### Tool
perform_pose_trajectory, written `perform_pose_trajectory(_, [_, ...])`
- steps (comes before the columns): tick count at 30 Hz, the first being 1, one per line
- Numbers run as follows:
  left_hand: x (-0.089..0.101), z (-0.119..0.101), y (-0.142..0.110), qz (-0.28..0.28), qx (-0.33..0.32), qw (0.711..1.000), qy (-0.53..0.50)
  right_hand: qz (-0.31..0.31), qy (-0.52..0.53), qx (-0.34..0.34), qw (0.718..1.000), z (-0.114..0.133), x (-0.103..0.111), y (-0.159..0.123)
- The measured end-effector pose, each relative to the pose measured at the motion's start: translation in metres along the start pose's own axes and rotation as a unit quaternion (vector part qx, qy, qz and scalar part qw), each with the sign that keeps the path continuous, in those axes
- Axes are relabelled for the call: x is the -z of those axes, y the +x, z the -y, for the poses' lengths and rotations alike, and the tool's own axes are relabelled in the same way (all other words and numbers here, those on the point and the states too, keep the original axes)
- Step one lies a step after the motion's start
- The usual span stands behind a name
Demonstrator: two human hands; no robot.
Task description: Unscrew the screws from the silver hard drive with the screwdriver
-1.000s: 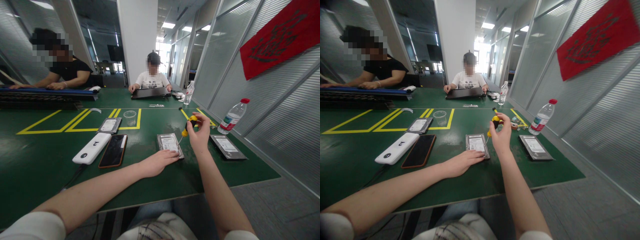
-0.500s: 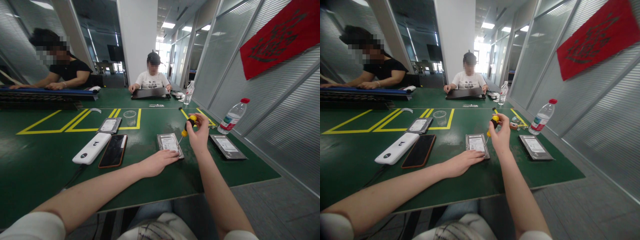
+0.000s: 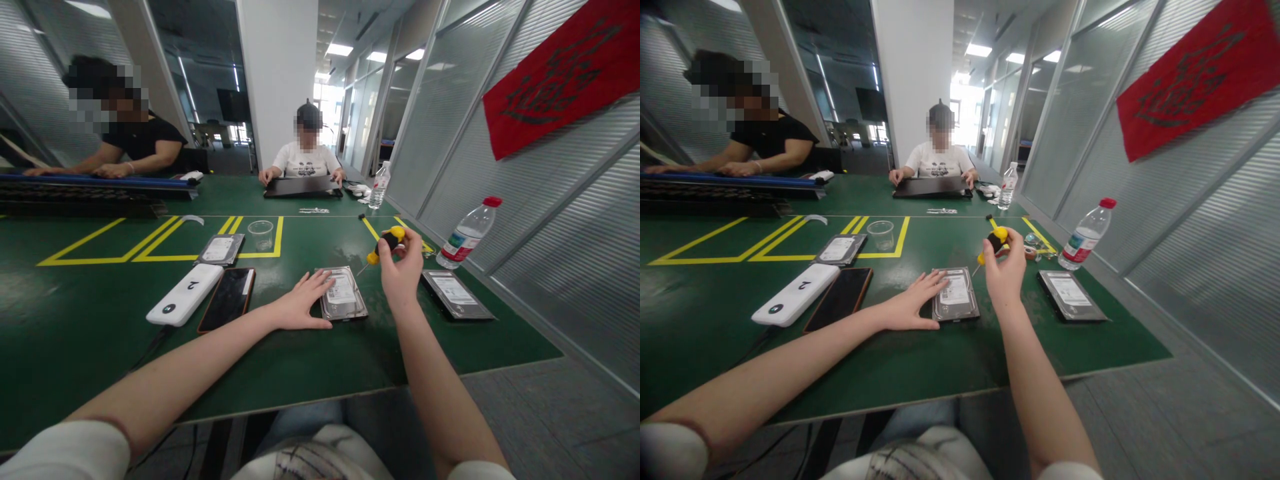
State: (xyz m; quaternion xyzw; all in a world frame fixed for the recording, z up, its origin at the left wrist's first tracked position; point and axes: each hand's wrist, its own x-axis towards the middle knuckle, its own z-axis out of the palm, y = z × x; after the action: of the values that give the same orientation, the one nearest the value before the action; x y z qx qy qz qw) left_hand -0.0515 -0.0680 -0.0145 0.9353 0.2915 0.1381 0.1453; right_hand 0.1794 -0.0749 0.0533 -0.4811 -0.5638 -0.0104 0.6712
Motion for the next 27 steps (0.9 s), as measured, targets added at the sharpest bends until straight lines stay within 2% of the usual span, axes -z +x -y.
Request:
perform_pose_trajectory(3, [0.000, -0.001, 0.000, 0.006, -0.008, 1.000, 0.015, -0.022, 0.038, 0.021, 0.999, 0.005, 0.001, -0.004])
perform_pose_trajectory(5, [-0.001, -0.002, 0.000, 0.005, -0.007, 1.000, 0.024, -0.008, 0.063, 0.024, 0.998, 0.010, 0.000, -0.009])
perform_pose_trajectory(11, [-0.001, -0.003, 0.001, -0.004, -0.009, 0.999, 0.031, 0.127, 0.192, -0.011, 0.973, 0.027, -0.013, -0.036])
perform_pose_trajectory(18, [-0.002, -0.003, 0.001, -0.017, -0.017, 1.000, 0.020, 0.220, 0.163, 0.013, 0.962, 0.027, -0.018, -0.054])
perform_pose_trajectory(27, [-0.004, -0.002, 0.002, -0.015, -0.010, 0.999, 0.033, 0.223, 0.140, 0.025, 0.964, 0.025, -0.016, -0.054])
